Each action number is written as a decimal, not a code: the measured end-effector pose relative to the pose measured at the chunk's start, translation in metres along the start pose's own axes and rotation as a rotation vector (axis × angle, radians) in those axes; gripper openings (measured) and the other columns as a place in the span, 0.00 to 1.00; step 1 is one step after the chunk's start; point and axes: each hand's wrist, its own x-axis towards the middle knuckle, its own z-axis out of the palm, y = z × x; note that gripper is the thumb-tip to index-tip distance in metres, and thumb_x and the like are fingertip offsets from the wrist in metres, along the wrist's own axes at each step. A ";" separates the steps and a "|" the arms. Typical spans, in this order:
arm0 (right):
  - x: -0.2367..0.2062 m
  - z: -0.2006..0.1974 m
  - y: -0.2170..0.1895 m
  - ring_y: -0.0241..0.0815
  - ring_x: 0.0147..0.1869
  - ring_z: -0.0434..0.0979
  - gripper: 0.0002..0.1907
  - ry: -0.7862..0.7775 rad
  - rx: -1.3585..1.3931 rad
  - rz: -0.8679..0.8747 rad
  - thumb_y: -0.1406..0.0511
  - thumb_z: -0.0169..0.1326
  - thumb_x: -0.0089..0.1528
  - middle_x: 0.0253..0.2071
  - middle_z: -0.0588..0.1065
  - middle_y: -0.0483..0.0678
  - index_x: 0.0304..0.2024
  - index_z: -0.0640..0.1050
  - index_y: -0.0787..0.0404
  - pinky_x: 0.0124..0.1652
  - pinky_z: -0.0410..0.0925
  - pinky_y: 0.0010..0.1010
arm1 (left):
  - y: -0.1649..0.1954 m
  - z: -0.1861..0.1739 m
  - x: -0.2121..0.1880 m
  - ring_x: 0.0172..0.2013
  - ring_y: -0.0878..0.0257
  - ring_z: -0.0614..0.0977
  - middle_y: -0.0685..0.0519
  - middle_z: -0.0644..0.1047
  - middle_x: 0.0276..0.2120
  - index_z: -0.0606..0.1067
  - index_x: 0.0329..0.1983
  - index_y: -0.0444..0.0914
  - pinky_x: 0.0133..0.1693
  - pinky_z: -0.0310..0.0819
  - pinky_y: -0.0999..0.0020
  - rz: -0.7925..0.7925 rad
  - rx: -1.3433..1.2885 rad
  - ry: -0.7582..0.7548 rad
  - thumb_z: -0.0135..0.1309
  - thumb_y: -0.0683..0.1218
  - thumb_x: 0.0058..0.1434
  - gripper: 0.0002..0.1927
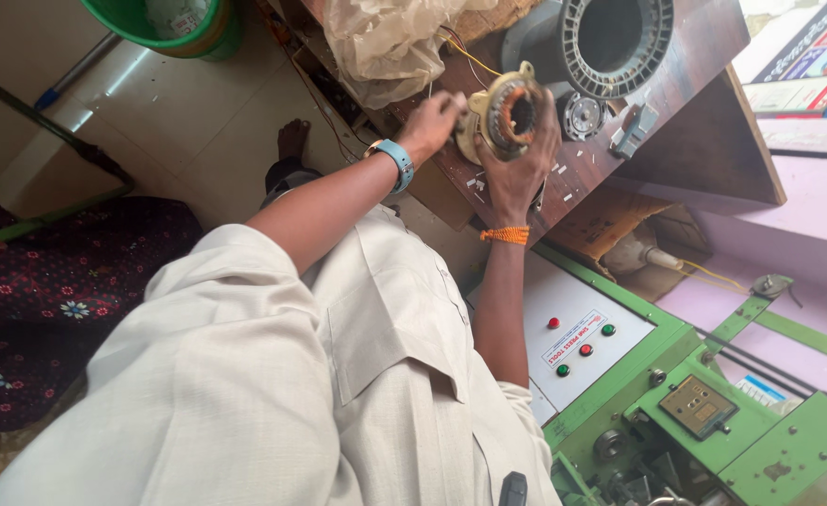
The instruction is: The person holds a small electrical component with copper windings and uses a tool to scrape or clean the surface of the windings. The person repeatedly rotates the component and continues scraping different sections of the windings throughout the clip.
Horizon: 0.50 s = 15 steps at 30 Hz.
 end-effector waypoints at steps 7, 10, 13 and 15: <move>-0.021 -0.015 0.003 0.54 0.83 0.53 0.60 0.231 0.185 0.109 0.66 0.77 0.52 0.79 0.55 0.51 0.78 0.53 0.52 0.80 0.50 0.48 | -0.004 0.015 0.001 0.43 0.55 0.86 0.44 0.84 0.43 0.79 0.52 0.37 0.47 0.79 0.61 0.168 0.116 -0.054 0.62 0.58 0.61 0.24; -0.020 -0.021 0.006 0.53 0.83 0.52 0.61 0.288 0.042 0.122 0.64 0.79 0.52 0.79 0.56 0.51 0.78 0.54 0.52 0.79 0.49 0.47 | 0.005 0.017 0.005 0.49 0.46 0.83 0.39 0.81 0.47 0.80 0.51 0.36 0.52 0.75 0.55 0.237 0.328 0.056 0.62 0.54 0.61 0.21; -0.020 -0.016 0.004 0.51 0.84 0.53 0.61 0.262 0.109 0.146 0.63 0.79 0.54 0.79 0.55 0.51 0.78 0.52 0.53 0.80 0.50 0.46 | 0.015 0.005 0.014 0.49 0.46 0.82 0.40 0.82 0.45 0.83 0.47 0.39 0.53 0.74 0.54 0.086 0.415 0.014 0.59 0.52 0.60 0.17; -0.022 -0.007 -0.002 0.51 0.85 0.51 0.61 0.238 0.200 0.128 0.64 0.78 0.55 0.80 0.53 0.51 0.79 0.50 0.53 0.81 0.49 0.46 | 0.023 -0.004 0.023 0.47 0.47 0.83 0.40 0.82 0.43 0.82 0.44 0.38 0.51 0.75 0.55 0.158 0.393 0.075 0.61 0.52 0.57 0.16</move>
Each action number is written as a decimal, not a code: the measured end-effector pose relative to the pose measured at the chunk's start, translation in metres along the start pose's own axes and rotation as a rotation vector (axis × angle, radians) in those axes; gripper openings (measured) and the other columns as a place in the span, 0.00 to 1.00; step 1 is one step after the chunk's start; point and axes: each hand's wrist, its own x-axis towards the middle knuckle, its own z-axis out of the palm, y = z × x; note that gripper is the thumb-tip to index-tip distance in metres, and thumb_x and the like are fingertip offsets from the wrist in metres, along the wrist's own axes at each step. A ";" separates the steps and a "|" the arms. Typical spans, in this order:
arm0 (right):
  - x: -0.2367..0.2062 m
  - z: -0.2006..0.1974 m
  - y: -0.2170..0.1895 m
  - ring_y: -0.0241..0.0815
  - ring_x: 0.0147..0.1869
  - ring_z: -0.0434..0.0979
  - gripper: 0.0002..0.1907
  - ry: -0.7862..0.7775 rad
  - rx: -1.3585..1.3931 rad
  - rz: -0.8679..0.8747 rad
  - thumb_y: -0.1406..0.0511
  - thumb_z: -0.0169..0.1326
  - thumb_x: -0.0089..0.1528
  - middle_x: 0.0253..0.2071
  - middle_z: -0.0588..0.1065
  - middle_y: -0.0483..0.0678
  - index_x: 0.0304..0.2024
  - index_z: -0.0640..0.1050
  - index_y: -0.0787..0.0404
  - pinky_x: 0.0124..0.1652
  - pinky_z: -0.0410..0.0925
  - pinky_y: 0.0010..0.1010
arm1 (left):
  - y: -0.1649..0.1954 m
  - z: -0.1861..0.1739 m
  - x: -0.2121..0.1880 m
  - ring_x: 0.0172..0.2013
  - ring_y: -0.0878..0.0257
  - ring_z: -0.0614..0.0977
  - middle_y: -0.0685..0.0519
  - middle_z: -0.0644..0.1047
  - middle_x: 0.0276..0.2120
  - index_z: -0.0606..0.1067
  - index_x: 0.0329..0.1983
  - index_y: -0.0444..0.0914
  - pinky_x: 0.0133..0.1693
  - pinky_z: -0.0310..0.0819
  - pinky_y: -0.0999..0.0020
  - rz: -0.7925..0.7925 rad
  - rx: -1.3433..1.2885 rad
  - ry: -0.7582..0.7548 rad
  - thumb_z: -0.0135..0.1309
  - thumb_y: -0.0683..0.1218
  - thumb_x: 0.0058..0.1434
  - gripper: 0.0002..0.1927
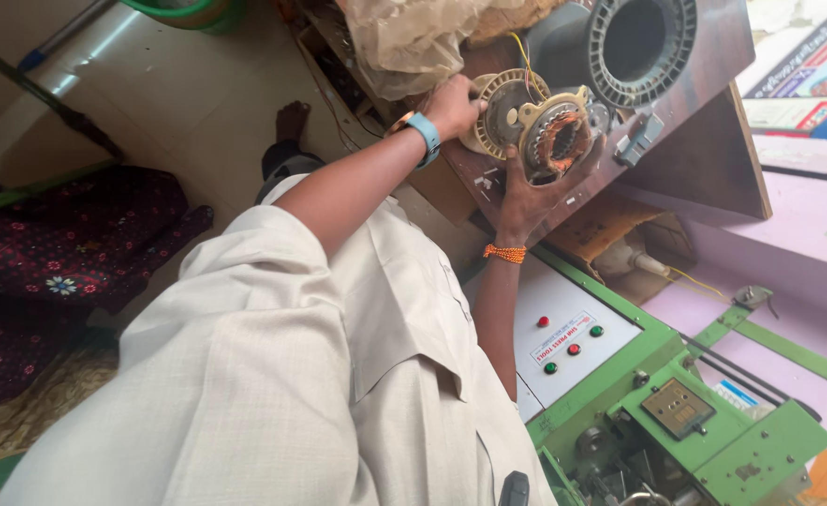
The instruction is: The person holds a small electrical component with copper windings and uses a tool to scrape or clean the surface of the windings. The person repeatedly rotates the component and continues scraping different sections of the windings throughout the clip.
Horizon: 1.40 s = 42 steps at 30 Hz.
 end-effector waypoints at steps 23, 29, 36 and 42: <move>0.039 0.058 -0.048 0.52 0.78 0.66 0.44 0.094 -0.273 -0.090 0.55 0.69 0.62 0.72 0.69 0.47 0.75 0.61 0.49 0.76 0.58 0.44 | 0.036 -0.010 -0.001 0.53 0.50 0.72 0.48 0.73 0.49 0.72 0.65 0.47 0.59 0.67 0.55 0.421 0.116 0.142 0.66 0.54 0.56 0.32; 0.049 0.036 -0.047 0.59 0.75 0.64 0.52 -0.122 0.044 -0.114 0.62 0.70 0.62 0.73 0.60 0.59 0.77 0.50 0.55 0.71 0.59 0.48 | 0.034 -0.005 -0.007 0.53 0.49 0.71 0.48 0.70 0.51 0.71 0.66 0.48 0.58 0.68 0.55 0.536 0.226 0.167 0.70 0.53 0.52 0.38; 0.070 -0.001 -0.032 0.53 0.76 0.68 0.55 -0.513 0.158 0.085 0.78 0.66 0.54 0.75 0.64 0.59 0.78 0.53 0.55 0.70 0.65 0.40 | 0.037 -0.025 -0.007 0.56 0.49 0.70 0.50 0.70 0.54 0.71 0.65 0.51 0.58 0.67 0.53 0.556 0.301 0.169 0.74 0.56 0.47 0.42; 0.073 -0.007 -0.035 0.53 0.76 0.65 0.53 -0.561 0.419 0.306 0.83 0.59 0.55 0.75 0.59 0.59 0.76 0.49 0.56 0.64 0.67 0.38 | 0.042 -0.040 -0.013 0.59 0.48 0.68 0.49 0.68 0.57 0.65 0.70 0.55 0.61 0.61 0.47 0.564 0.426 0.068 0.76 0.60 0.38 0.54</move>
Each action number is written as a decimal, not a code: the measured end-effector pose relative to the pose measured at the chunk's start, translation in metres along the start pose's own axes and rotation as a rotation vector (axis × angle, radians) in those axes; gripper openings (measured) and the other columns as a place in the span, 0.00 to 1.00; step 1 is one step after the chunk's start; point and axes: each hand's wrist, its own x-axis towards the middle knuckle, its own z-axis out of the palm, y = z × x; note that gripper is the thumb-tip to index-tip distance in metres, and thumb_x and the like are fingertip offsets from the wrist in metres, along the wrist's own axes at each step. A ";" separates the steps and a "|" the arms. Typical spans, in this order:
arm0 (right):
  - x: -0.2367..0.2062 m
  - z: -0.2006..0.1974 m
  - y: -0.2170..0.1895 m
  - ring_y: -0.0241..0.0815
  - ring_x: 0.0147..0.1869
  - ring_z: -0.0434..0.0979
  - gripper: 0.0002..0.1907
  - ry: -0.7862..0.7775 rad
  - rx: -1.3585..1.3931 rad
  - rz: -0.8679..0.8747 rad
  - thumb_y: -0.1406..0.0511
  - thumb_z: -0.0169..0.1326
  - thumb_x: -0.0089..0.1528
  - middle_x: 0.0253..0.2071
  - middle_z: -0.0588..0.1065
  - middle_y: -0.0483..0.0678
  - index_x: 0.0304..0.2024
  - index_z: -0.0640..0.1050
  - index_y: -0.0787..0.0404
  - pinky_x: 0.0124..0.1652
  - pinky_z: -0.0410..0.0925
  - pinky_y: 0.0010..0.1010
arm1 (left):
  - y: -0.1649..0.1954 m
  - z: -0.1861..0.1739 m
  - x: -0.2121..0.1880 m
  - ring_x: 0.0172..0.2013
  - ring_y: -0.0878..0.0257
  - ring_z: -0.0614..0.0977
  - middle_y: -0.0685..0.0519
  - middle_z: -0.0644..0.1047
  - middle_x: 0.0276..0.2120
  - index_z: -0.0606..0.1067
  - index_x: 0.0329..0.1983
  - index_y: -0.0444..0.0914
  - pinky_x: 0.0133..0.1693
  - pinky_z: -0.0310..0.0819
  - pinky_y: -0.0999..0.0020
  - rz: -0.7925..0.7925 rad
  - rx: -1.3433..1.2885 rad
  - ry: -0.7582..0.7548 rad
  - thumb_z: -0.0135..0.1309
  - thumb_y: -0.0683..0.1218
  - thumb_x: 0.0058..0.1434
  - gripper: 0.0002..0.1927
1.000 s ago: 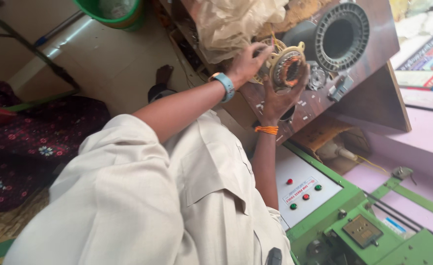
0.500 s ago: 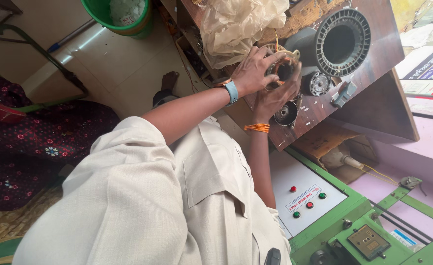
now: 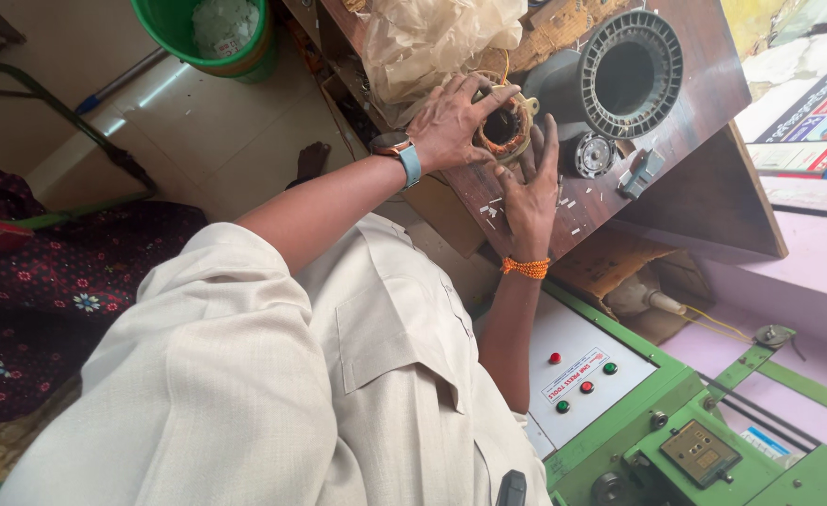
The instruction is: The person holds a small electrical component with copper windings and uses a tool to scrape or clean the surface of the windings. The person repeatedly rotates the component and continues scraping different sections of the windings throughout the clip.
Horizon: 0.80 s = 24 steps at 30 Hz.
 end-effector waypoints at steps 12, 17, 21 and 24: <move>-0.034 -0.006 -0.010 0.51 0.65 0.79 0.38 0.046 -0.090 0.047 0.80 0.56 0.61 0.68 0.69 0.56 0.72 0.63 0.60 0.55 0.75 0.36 | -0.011 -0.004 0.020 0.61 0.52 0.74 0.50 0.71 0.59 0.67 0.70 0.52 0.55 0.76 0.57 0.327 0.126 -0.157 0.69 0.44 0.47 0.44; -0.024 -0.008 -0.018 0.44 0.58 0.81 0.41 0.129 -0.389 0.030 0.76 0.62 0.57 0.59 0.74 0.53 0.71 0.65 0.56 0.52 0.77 0.35 | -0.003 -0.020 0.019 0.57 0.50 0.76 0.50 0.69 0.60 0.61 0.73 0.53 0.48 0.78 0.57 0.323 0.078 -0.213 0.70 0.44 0.44 0.52; -0.020 -0.011 -0.014 0.49 0.65 0.71 0.42 0.140 -0.536 -0.178 0.75 0.69 0.54 0.62 0.71 0.53 0.69 0.68 0.56 0.60 0.70 0.41 | 0.005 -0.023 0.010 0.53 0.51 0.79 0.54 0.70 0.61 0.59 0.75 0.54 0.50 0.79 0.59 0.265 -0.004 -0.202 0.73 0.50 0.40 0.57; -0.013 -0.011 -0.010 0.51 0.67 0.68 0.44 0.131 -0.567 -0.197 0.73 0.70 0.51 0.64 0.70 0.51 0.68 0.68 0.55 0.59 0.68 0.41 | 0.008 -0.022 0.008 0.53 0.51 0.80 0.54 0.71 0.61 0.60 0.74 0.54 0.48 0.79 0.58 0.235 0.012 -0.161 0.74 0.54 0.44 0.54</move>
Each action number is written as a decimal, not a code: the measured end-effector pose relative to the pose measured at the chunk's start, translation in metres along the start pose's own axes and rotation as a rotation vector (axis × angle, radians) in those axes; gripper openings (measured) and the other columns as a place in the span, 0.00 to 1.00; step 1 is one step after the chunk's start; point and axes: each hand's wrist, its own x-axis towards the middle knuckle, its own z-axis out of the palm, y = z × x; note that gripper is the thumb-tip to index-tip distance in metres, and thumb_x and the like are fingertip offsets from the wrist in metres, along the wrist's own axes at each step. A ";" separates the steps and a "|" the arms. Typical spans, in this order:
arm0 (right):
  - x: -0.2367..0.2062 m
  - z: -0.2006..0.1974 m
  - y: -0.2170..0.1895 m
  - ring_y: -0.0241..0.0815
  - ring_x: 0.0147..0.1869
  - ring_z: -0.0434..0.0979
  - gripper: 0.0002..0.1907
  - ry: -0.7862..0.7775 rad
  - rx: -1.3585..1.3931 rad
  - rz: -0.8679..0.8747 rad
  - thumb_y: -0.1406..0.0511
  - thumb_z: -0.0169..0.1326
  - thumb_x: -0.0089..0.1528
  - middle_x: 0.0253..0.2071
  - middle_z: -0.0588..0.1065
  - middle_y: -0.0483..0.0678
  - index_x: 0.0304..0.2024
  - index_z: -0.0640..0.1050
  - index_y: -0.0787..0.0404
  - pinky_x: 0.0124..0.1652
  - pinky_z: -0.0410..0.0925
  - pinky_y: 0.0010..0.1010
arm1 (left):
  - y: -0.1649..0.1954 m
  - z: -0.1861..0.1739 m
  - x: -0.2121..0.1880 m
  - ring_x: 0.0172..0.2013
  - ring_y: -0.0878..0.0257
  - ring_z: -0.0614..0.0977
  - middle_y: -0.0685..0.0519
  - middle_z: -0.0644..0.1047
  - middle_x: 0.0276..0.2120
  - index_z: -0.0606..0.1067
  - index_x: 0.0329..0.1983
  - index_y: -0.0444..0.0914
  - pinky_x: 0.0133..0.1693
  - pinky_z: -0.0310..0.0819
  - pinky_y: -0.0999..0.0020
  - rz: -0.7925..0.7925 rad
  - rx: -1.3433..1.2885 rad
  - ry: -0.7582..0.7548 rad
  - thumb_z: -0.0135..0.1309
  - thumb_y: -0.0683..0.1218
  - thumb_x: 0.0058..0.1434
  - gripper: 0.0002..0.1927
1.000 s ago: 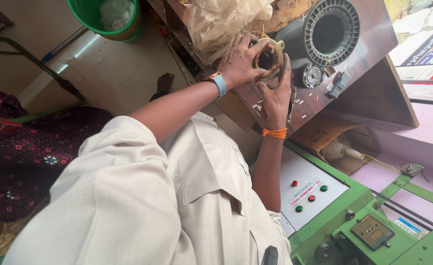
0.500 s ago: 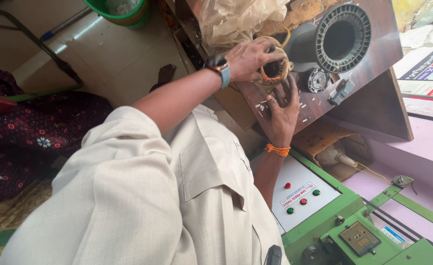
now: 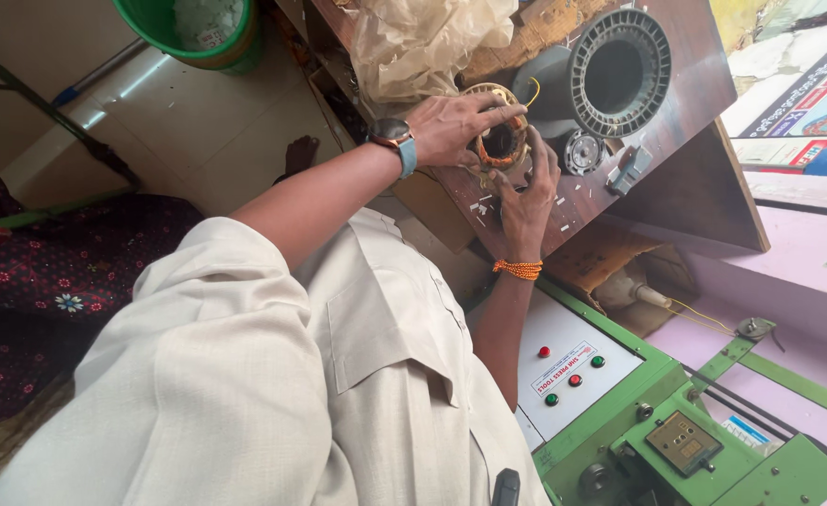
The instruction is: The person holds a small electrical component with copper windings and uses a tool to scrape or clean the surface of the windings. The person repeatedly rotates the component and continues scraping different sections of the windings throughout the clip.
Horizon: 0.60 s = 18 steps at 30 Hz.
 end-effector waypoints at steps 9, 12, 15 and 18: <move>0.011 -0.008 0.004 0.51 0.63 0.71 0.43 -0.059 -0.111 -0.110 0.74 0.70 0.50 0.58 0.72 0.51 0.68 0.72 0.55 0.62 0.66 0.41 | -0.005 0.007 0.005 0.51 0.51 0.81 0.52 0.74 0.55 0.72 0.63 0.50 0.47 0.80 0.57 0.080 -0.055 0.116 0.75 0.57 0.45 0.41; 0.015 -0.008 -0.001 0.50 0.62 0.71 0.41 -0.072 -0.124 -0.113 0.73 0.70 0.50 0.56 0.73 0.50 0.66 0.74 0.56 0.60 0.67 0.39 | -0.014 0.015 0.010 0.52 0.52 0.80 0.52 0.75 0.54 0.74 0.61 0.49 0.45 0.80 0.57 0.050 0.012 0.046 0.74 0.53 0.42 0.40; 0.020 -0.011 -0.008 0.48 0.60 0.72 0.40 -0.092 -0.174 -0.127 0.72 0.71 0.50 0.55 0.74 0.48 0.65 0.75 0.55 0.59 0.68 0.39 | -0.021 0.021 0.013 0.55 0.56 0.80 0.54 0.76 0.55 0.74 0.64 0.49 0.46 0.81 0.60 0.043 0.129 0.015 0.68 0.44 0.57 0.31; 0.022 -0.011 -0.014 0.48 0.58 0.73 0.39 -0.088 -0.197 -0.129 0.71 0.72 0.49 0.54 0.76 0.46 0.64 0.77 0.54 0.57 0.68 0.39 | -0.026 0.019 0.013 0.56 0.58 0.79 0.56 0.76 0.56 0.73 0.65 0.47 0.46 0.81 0.61 0.087 0.169 -0.005 0.70 0.47 0.51 0.36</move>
